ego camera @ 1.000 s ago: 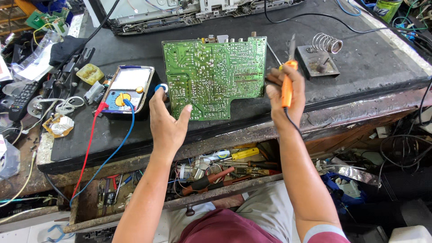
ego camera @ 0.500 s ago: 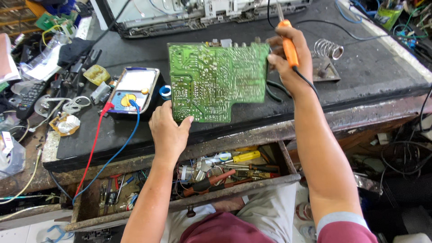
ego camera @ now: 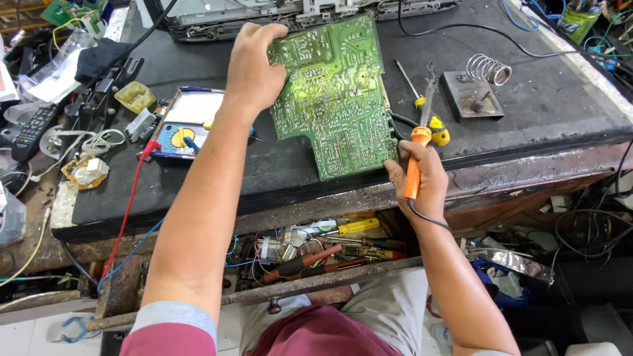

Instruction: The person uses a soldering iron and a desoldering pump to work on a green circuit board. They also use pliers to remove components and flip the board over to inspect both sides.

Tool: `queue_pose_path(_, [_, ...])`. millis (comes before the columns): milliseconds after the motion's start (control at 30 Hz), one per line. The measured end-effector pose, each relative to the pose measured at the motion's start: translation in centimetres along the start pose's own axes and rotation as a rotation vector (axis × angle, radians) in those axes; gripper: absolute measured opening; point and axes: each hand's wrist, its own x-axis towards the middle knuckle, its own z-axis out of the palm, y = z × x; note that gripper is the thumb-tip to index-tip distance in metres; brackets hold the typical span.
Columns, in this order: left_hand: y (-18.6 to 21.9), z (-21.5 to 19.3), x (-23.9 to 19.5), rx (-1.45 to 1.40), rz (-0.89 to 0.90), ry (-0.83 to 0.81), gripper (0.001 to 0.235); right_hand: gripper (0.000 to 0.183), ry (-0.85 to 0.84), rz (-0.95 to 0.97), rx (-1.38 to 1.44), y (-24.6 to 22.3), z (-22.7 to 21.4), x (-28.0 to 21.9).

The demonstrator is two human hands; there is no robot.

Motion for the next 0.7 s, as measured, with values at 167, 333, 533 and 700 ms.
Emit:
queue_pose_path(167, [-1.8,3.3,-1.0,-0.103,-0.001,-0.029,0.06,0.041,-0.093,-0.009,-0.221,-0.9,-0.7,0.3])
queue_pose_path(333, [-0.7,3.7,-4.1,-0.141,-0.208,-0.024,0.07,0.044,-0.084,0.106,-0.114,-2.2,-0.8,0.1])
queue_pose_path(533, [-3.5,5.2,-9.8,-0.077,0.316,0.308,0.036,0.04,0.107,-0.026,0.075,-1.7,-0.4,-0.4])
queue_pose_path(700, [-0.9,7.8,-21.8,-0.035,0.497,0.193,0.011,0.043,0.169,-0.105,0.085,-0.8,-1.3,-1.2])
